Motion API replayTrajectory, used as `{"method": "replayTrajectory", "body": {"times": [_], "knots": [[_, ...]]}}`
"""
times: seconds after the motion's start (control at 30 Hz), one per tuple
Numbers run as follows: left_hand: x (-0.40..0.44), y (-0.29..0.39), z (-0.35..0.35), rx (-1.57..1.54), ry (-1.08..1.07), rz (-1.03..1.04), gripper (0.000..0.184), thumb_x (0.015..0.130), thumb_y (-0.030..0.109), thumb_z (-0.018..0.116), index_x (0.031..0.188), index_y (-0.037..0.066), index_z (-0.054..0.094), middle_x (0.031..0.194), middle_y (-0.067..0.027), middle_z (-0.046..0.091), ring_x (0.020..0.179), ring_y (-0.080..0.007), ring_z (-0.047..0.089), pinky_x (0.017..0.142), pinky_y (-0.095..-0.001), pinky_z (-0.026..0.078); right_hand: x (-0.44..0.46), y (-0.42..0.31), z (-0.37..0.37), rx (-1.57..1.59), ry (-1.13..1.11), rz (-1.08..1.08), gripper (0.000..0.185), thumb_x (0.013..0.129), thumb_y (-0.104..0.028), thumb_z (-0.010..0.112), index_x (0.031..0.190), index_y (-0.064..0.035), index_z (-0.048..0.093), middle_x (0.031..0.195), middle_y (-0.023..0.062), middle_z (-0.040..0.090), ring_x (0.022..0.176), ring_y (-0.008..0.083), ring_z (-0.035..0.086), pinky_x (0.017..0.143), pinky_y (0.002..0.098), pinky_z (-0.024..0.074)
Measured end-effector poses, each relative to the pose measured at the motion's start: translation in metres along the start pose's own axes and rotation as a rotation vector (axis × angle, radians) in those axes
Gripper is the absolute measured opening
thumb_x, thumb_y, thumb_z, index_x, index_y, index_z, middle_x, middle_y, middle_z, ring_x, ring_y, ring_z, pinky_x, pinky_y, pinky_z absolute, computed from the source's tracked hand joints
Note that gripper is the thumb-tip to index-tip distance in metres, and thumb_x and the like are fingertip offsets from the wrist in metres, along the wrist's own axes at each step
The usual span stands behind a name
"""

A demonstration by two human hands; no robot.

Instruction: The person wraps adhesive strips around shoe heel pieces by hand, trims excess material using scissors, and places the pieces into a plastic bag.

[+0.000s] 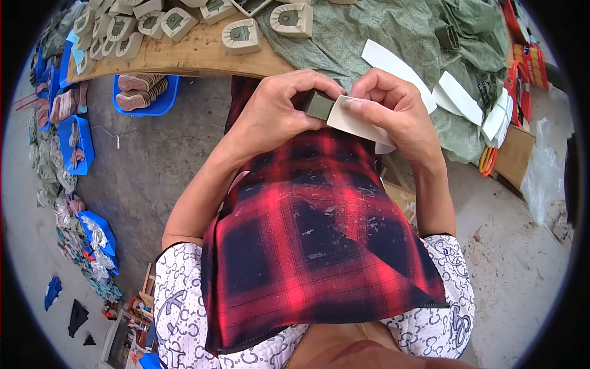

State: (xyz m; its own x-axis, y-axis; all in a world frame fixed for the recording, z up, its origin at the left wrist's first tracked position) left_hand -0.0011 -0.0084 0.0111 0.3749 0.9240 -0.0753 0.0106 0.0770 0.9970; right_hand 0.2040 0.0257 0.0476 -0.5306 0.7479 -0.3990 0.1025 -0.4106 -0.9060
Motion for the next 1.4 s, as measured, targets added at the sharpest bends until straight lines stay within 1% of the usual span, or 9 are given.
{"method": "replayTrajectory", "body": {"times": [0.47,0.57,0.8,0.9,0.97,1.13,1.23,1.3,1.4], "knots": [[0.004,0.0,0.006,0.123,0.046,0.125,0.039,0.064,-0.008,0.072,0.101,0.002,0.067,0.099,-0.0085,0.07,0.092,-0.0197,0.066,0.084,-0.0306,0.052,-0.004,0.008,-0.004,-0.081,0.015,0.004,0.012,0.088,-0.013,0.066,0.092,-0.0023,0.062,0.076,-0.0017,0.065,0.067,0.0011,0.055,0.058,0.0177,0.0414],[0.004,0.005,0.003,0.194,-0.031,0.027,0.048,0.062,-0.015,0.064,0.107,0.001,0.066,0.117,-0.0118,0.065,0.114,-0.0229,0.06,0.1,-0.0323,0.046,-0.007,0.009,-0.005,-0.164,0.046,0.02,0.02,0.086,-0.014,0.068,0.1,-0.0015,0.061,0.081,0.0009,0.065,0.073,0.0044,0.057,0.064,0.0203,0.0444],[0.024,0.031,-0.003,0.423,0.048,0.449,0.062,0.065,-0.011,0.061,0.123,0.008,0.057,0.127,-0.013,0.06,0.123,-0.0315,0.055,0.103,-0.0345,0.044,0.006,0.017,-0.013,-0.248,-0.002,-0.255,0.06,0.076,-0.015,0.075,0.13,-0.0018,0.053,0.111,0.0112,0.065,0.099,0.0187,0.062,0.089,0.0309,0.048],[0.016,0.026,-0.024,-0.337,0.314,-0.07,0.055,0.09,0.01,0.062,0.14,0.002,0.04,0.125,-0.0192,0.061,0.114,-0.0291,0.061,0.1,-0.0379,0.047,0.019,-0.002,-0.005,-0.46,0.243,-0.681,0.062,0.072,-0.007,0.076,0.13,-0.0054,0.055,0.12,0.0122,0.063,0.111,0.0257,0.06,0.095,0.0357,0.0466],[0.008,0.011,-0.021,-0.711,0.071,-0.177,0.066,0.096,0.038,0.057,0.145,0.0,0.032,0.126,-0.0184,0.059,0.117,-0.0252,0.059,0.097,-0.0431,0.051,0.028,0.0,-0.003,-0.627,0.341,-0.968,0.059,0.072,-0.005,0.074,0.129,-0.0084,0.058,0.127,0.0129,0.06,0.119,0.0297,0.057,0.098,0.0392,0.0452],[0.019,0.022,-0.007,-0.598,0.213,-0.099,0.073,0.085,0.009,0.072,0.145,-0.001,0.031,0.128,-0.0184,0.056,0.112,-0.0203,0.059,0.097,-0.032,0.049,0.021,0.0,0.007,-0.986,0.377,-0.964,0.054,0.073,-0.002,0.073,0.124,-0.011,0.062,0.135,0.0148,0.054,0.125,0.033,0.051,0.102,0.0416,0.0424],[0.016,0.029,-0.004,-0.523,0.278,0.052,0.081,0.079,0.0,0.075,0.146,-0.002,0.029,0.134,-0.0207,0.051,0.117,-0.0206,0.055,0.099,-0.0313,0.047,-0.003,0.012,0.005,-0.454,0.472,-0.783,0.043,0.087,-0.016,0.068,0.126,-0.0023,0.058,0.13,0.0163,0.058,0.119,0.0282,0.057,0.101,0.04,0.0435],[0.014,0.031,-0.001,-0.584,0.235,0.094,0.089,0.075,-0.005,0.076,0.148,0.0,0.025,0.137,-0.0219,0.048,0.119,-0.0228,0.054,0.099,-0.0325,0.048,0.0,0.018,-0.006,-0.079,0.098,-0.392,0.046,0.094,-0.029,0.06,0.128,0.0025,0.053,0.128,0.0167,0.058,0.116,0.0249,0.058,0.099,0.0387,0.0449],[0.012,0.031,0.007,-0.597,0.164,0.125,0.096,0.073,-0.009,0.077,0.15,0.003,0.022,0.139,-0.0231,0.046,0.12,-0.0244,0.054,0.098,-0.0349,0.05,0.01,0.017,0.009,0.434,0.037,-0.219,0.055,0.1,-0.041,0.048,0.128,0.0058,0.051,0.123,0.0162,0.061,0.112,0.022,0.061,0.097,0.037,0.0469]]}}
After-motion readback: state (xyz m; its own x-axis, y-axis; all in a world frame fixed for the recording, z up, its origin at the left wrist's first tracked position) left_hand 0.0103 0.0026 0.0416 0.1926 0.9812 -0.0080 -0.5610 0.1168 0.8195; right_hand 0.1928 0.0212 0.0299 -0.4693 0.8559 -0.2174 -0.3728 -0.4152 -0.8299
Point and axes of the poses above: each hand's wrist, its own x-axis towards the middle knuckle, its own z-axis out of the palm, y = z × x, the point moved 1 cm from there along x, towards the middle knuckle
